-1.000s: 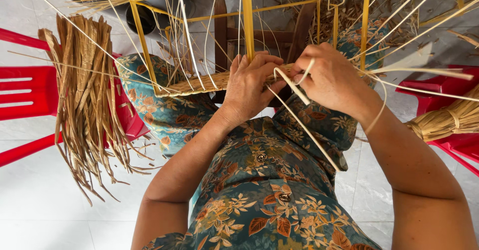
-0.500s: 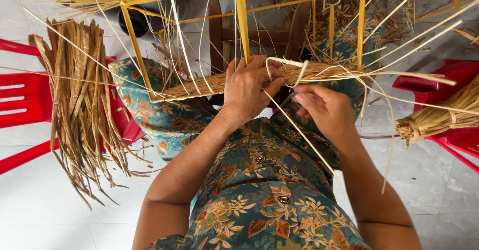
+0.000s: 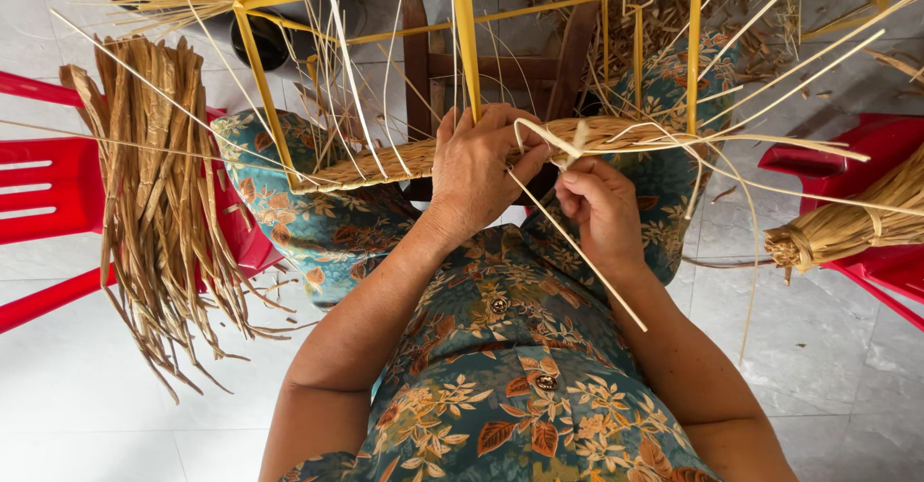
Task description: The person sits on the floor with a yellow frame across their lap and weaves dried plant fiber strips around the frame, threading and tightening each strip by hand to build up a woven panel. They reach to a pile of fiber strips for new material and at the end hold up the woven panel.
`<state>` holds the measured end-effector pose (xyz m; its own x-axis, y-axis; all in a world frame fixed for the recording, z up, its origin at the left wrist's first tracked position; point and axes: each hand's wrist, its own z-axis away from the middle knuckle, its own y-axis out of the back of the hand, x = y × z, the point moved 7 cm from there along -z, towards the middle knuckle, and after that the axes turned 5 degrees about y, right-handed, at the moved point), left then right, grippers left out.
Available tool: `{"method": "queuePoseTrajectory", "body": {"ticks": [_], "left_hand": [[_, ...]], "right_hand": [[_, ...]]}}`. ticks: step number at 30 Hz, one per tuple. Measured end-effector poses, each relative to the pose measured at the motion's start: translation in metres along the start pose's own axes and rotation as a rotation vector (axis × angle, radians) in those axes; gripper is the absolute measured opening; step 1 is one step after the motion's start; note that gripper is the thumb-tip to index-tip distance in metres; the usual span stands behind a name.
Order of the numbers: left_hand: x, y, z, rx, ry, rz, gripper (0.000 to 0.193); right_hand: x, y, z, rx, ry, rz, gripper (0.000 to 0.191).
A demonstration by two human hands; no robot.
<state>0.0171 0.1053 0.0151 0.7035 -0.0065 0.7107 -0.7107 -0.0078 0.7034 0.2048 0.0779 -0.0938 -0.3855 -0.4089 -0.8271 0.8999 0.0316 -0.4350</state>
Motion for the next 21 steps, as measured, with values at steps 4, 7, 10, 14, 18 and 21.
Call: {"method": "queuePoseTrajectory", "body": {"ticks": [4, 7, 10, 14, 18, 21], "left_hand": [[0.001, 0.003, 0.003, -0.057, -0.076, 0.053, 0.012], [0.002, 0.006, 0.004, -0.059, -0.149, 0.055, 0.019], [0.003, 0.005, 0.004, -0.056, -0.194, 0.034, 0.021], [0.003, 0.004, 0.005, -0.028, -0.186, 0.031, 0.022], [0.003, 0.005, 0.007, -0.024, -0.193, 0.066, 0.025], [-0.001, 0.001, 0.006, -0.049, -0.177, 0.071, 0.028]], "right_hand": [[-0.021, 0.000, 0.001, -0.066, 0.090, 0.465, 0.019], [-0.041, -0.009, 0.001, -0.130, 0.213, 0.554, 0.021], [-0.043, -0.018, 0.002, -0.113, 0.252, 0.633, 0.017], [-0.037, -0.022, 0.005, -0.063, 0.197, 0.615, 0.014], [-0.034, -0.022, 0.013, -0.035, 0.163, 0.581, 0.018], [-0.036, -0.035, 0.013, -0.075, 0.225, 0.415, 0.014]]}}
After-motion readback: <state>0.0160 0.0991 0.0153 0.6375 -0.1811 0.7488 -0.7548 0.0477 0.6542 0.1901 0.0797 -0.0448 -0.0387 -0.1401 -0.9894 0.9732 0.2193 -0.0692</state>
